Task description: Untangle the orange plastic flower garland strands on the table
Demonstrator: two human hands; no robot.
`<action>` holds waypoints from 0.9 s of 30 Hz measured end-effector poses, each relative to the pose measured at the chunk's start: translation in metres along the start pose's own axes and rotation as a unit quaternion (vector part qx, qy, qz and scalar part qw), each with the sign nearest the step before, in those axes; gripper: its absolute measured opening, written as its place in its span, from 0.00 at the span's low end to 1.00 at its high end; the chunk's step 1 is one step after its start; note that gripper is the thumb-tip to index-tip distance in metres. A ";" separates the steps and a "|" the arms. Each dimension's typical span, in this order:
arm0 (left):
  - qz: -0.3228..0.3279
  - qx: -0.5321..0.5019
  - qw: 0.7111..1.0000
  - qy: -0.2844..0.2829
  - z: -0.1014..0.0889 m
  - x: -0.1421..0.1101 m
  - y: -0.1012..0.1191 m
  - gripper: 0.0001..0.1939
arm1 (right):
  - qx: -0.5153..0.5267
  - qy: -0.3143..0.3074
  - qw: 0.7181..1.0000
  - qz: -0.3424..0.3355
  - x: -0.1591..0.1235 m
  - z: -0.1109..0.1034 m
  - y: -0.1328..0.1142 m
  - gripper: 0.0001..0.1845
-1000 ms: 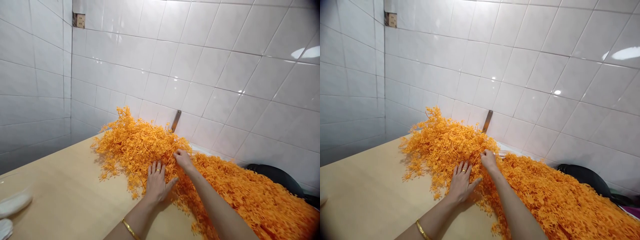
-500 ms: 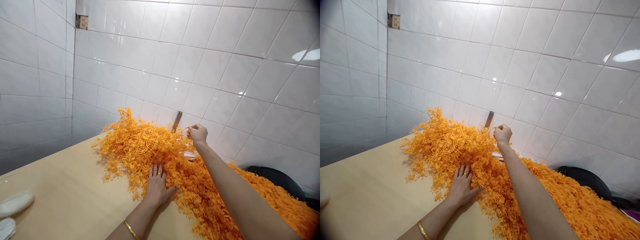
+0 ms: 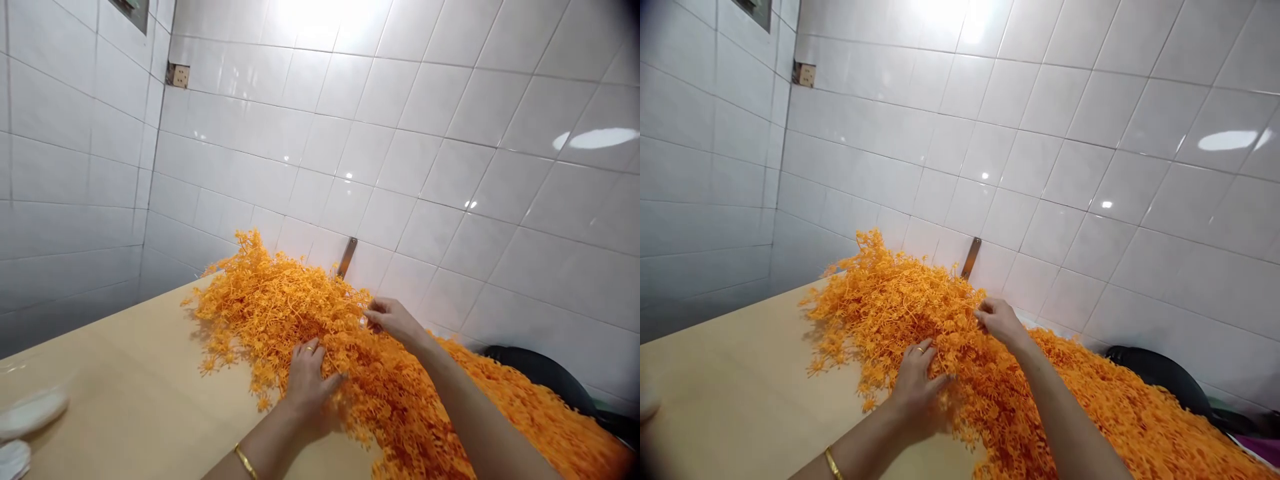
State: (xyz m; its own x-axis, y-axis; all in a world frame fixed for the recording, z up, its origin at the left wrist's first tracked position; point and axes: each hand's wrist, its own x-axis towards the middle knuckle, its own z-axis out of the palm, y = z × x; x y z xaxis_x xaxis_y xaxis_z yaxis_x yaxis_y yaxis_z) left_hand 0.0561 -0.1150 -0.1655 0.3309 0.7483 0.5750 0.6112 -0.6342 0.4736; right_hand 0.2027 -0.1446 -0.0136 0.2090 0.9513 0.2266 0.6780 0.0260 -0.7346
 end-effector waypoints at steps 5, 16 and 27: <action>0.033 0.075 0.988 0.128 -0.038 0.024 0.003 0.34 | -0.037 -0.010 0.999 -0.017 -0.028 -0.001 0.028 0.10; -0.095 0.235 0.961 -0.114 -0.019 0.104 -0.045 0.40 | -0.162 0.028 0.980 -0.115 -0.057 -0.009 0.001 0.12; -0.154 0.244 0.950 -0.119 -0.006 0.122 -0.053 0.35 | -0.262 0.033 0.954 -0.142 -0.102 -0.030 -0.008 0.15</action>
State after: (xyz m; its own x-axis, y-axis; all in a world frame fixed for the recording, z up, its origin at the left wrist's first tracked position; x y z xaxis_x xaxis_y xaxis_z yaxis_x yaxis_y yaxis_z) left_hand 0.0599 0.0085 -0.1162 0.1995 0.9437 0.2641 0.9467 -0.2552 0.1967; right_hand 0.1967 -0.2507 -0.0117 -0.0034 0.9069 0.4214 0.9695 0.1063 -0.2208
